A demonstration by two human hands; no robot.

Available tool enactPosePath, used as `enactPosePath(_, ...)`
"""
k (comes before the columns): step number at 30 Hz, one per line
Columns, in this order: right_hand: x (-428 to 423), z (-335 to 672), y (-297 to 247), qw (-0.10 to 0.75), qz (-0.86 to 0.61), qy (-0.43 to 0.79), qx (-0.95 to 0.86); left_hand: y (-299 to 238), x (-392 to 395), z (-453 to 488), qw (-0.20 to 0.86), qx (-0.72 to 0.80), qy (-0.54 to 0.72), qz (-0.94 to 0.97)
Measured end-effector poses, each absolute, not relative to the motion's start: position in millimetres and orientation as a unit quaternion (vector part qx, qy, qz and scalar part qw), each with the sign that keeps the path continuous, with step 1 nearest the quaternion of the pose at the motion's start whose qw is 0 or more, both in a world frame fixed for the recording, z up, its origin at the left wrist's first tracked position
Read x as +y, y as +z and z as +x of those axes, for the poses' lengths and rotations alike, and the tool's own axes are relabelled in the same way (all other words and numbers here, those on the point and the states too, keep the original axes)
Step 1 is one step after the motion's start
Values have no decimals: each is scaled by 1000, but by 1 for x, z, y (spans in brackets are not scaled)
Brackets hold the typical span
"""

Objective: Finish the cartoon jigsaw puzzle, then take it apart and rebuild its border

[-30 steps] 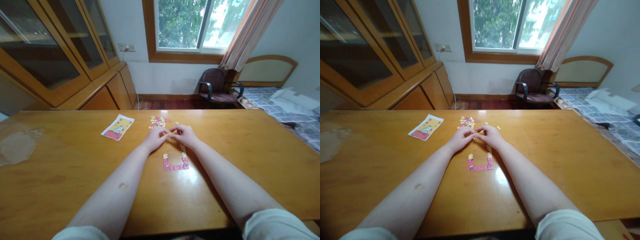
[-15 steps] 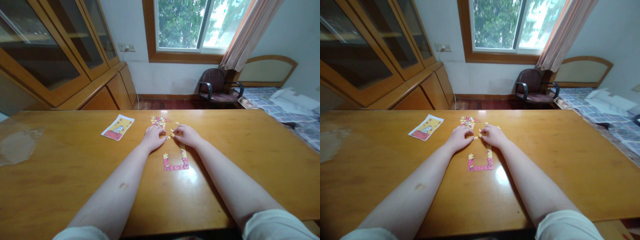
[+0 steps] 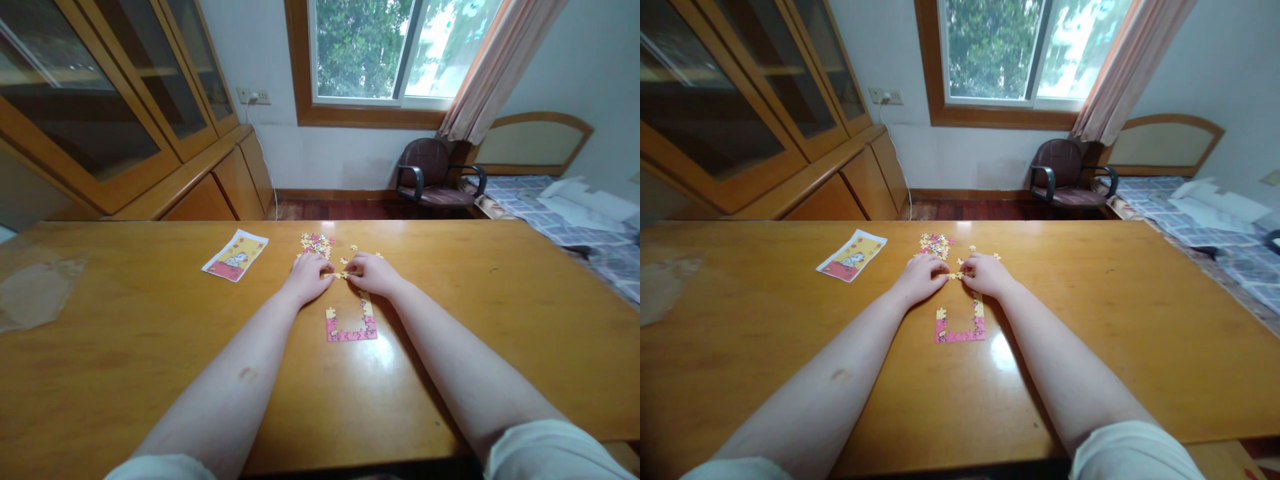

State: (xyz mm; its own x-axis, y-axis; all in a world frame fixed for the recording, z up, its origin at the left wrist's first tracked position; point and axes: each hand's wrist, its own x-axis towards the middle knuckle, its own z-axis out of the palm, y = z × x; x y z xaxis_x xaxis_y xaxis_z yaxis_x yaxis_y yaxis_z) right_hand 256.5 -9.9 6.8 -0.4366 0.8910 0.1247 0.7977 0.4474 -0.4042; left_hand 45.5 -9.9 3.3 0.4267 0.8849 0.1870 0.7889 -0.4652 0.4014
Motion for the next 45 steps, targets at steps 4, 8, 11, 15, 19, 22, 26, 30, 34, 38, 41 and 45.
enactPosePath(4, -10, 256, 8, 156, -508, 145, -835, 4, -10, 44, 120, 502, 186, 836)
enactPosePath(8, -10, 256, 9, 146, -509, 147, -836, 1, -9, 44, 125, 491, 185, 842)
enactPosePath(11, -10, 257, 9, 143, -510, 149, -835, 0, -9, 45, 129, 488, 185, 843)
enactPosePath(15, -10, 258, 9, 144, -505, 153, -838, 2, -10, 45, 130, 488, 182, 844)
enactPosePath(19, -12, 259, 10, 158, -496, 149, -841, 3, -10, 46, 132, 491, 179, 842)
enactPosePath(22, -12, 259, 11, 161, -479, 147, -851, 3, -10, 46, 133, 491, 181, 842)
enactPosePath(26, -11, 257, 9, 156, -476, 148, -852, 1, -10, 45, 133, 488, 186, 842)
enactPosePath(30, -10, 258, 7, 160, -476, 156, -850, 0, -9, 44, 135, 488, 184, 842)
enactPosePath(34, -12, 258, 10, 175, -484, 153, -844, 0, -9, 44, 135, 487, 189, 842)
enactPosePath(38, -14, 257, 12, 163, -466, 159, -855, 0, -9, 44, 137, 485, 186, 844)
enactPosePath(41, -13, 257, 10, 171, -468, 158, -853, 1, -9, 44, 140, 486, 183, 843)
enactPosePath(45, -8, 260, 7, 204, -540, 127, -807, 2, -9, 44, 144, 489, 184, 840)
